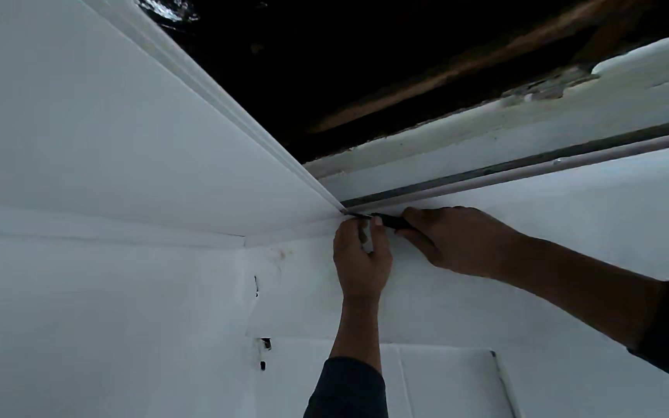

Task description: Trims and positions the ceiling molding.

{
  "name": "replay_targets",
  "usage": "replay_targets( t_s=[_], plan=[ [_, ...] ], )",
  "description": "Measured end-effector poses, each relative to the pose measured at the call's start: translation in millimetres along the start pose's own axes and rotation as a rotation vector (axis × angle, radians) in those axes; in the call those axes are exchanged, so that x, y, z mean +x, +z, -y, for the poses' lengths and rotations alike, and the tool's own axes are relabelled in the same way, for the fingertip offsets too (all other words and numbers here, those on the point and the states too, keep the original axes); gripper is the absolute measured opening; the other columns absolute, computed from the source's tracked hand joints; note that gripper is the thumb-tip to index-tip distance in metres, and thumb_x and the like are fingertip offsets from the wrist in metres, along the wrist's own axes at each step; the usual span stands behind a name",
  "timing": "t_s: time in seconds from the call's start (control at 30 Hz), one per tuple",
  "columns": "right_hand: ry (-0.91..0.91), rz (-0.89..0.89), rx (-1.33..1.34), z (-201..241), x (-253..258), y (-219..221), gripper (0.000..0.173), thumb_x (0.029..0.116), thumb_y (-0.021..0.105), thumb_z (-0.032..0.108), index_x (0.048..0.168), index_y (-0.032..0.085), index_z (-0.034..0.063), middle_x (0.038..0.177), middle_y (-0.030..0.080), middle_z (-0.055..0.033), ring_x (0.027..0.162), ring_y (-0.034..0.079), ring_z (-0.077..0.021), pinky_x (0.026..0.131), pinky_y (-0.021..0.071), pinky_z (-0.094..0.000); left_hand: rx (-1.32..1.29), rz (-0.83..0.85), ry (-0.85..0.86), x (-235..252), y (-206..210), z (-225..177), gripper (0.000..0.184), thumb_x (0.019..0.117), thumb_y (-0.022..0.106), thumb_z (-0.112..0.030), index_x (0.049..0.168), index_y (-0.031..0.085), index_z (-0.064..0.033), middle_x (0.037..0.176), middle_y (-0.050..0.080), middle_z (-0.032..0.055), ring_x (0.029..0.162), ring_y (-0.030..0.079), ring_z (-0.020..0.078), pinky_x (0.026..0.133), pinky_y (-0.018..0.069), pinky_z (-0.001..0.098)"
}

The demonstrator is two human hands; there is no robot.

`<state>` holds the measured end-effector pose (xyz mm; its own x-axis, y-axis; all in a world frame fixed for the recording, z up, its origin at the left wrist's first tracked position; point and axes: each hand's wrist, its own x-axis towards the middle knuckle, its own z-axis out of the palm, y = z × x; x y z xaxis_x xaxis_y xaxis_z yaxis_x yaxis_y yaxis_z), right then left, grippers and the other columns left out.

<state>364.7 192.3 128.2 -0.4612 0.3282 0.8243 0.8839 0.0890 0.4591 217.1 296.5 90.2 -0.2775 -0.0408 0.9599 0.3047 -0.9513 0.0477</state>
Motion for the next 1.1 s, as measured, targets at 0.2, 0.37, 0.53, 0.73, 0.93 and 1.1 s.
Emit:
replay_targets(
  t_s=[0.2, 0.37, 0.53, 0.73, 0.93, 1.1],
  plan=[
    [0.03, 0.049, -0.065, 6.1, 1.9, -10.5, 0.032, 0.1068, 0.05, 0.041, 0.107, 0.064, 0.0117, 0.077, 0.064, -0.0043, 0.068, 0.069, -0.0248, 0.057, 0.0564, -0.0441, 0.041, 0.015, 0.014, -2.9, -0.2, 0.8, 0.038, 0.1063, 0.049, -0.044, 0.11, 0.066, -0.0096, 0.092, 0.061, 0.0048, 0.076, 0.059, 0.0146, 0.068, 0.0547, 0.0337],
    [0.065, 0.15, -0.11, 13.3, 7.2, -26.2, 0.032, 0.1064, 0.05, 0.043, 0.108, 0.062, 0.0132, 0.077, 0.064, -0.0038, 0.072, 0.069, -0.0249, 0.062, 0.0571, -0.0441, 0.038, 0.008, -0.04, -3.7, 2.9, 1.0, 0.042, 0.1065, 0.047, -0.048, 0.114, 0.067, -0.0112, 0.095, 0.062, 0.004, 0.078, 0.06, 0.0141, 0.069, 0.0547, 0.0337],
    [0.036, 0.194, -0.213, 17.4, 12.8, -37.5, 0.034, 0.1064, 0.049, 0.044, 0.109, 0.062, 0.0132, 0.079, 0.064, -0.0041, 0.074, 0.07, -0.0249, 0.064, 0.0578, -0.0433, 0.023, -0.03, -0.04, -0.3, 5.4, 1.7, 0.036, 0.1063, 0.049, -0.043, 0.106, 0.07, -0.0131, 0.091, 0.064, 0.0009, 0.078, 0.062, 0.0117, 0.071, 0.0565, 0.0328],
    [0.004, 0.255, -0.284, 32.9, 31.9, -68.9, 0.033, 0.1046, 0.053, 0.043, 0.114, 0.068, 0.0154, 0.088, 0.069, -0.0047, 0.081, 0.07, -0.025, 0.069, 0.0578, -0.0445, -0.003, -0.042, -0.056, 1.9, 6.0, 2.5, 0.045, 0.1083, 0.04, -0.047, 0.107, 0.071, -0.0129, 0.091, 0.065, 0.0012, 0.08, 0.064, 0.0121, 0.073, 0.0576, 0.0347],
    [-0.012, 0.463, -0.382, 66.6, 62.2, -102.6, 0.026, 0.102, 0.059, 0.033, 0.113, 0.07, 0.0112, 0.095, 0.069, -0.0091, 0.089, 0.069, -0.0293, 0.073, 0.0561, -0.0476, -0.007, 0.024, -0.027, 0.3, 2.4, 8.1, 0.032, 0.1032, 0.049, -0.032, 0.107, 0.071, -0.0093, 0.096, 0.066, 0.003, 0.084, 0.064, 0.0137, 0.075, 0.0574, 0.0347],
    [0.033, 0.505, -0.469, 99.1, 68.3, -134.8, 0.009, 0.0897, 0.072, 0.02, 0.09, 0.073, 0.011, 0.084, 0.068, -0.0094, 0.079, 0.067, -0.0308, 0.065, 0.052, -0.0501, 0.032, -0.005, 0.029, -1.8, 3.1, 11.2, 0.02, 0.0949, 0.056, -0.021, 0.102, 0.07, -0.008, 0.091, 0.065, 0.0033, 0.077, 0.062, 0.0139, 0.069, 0.0562, 0.0328]
  ],
)
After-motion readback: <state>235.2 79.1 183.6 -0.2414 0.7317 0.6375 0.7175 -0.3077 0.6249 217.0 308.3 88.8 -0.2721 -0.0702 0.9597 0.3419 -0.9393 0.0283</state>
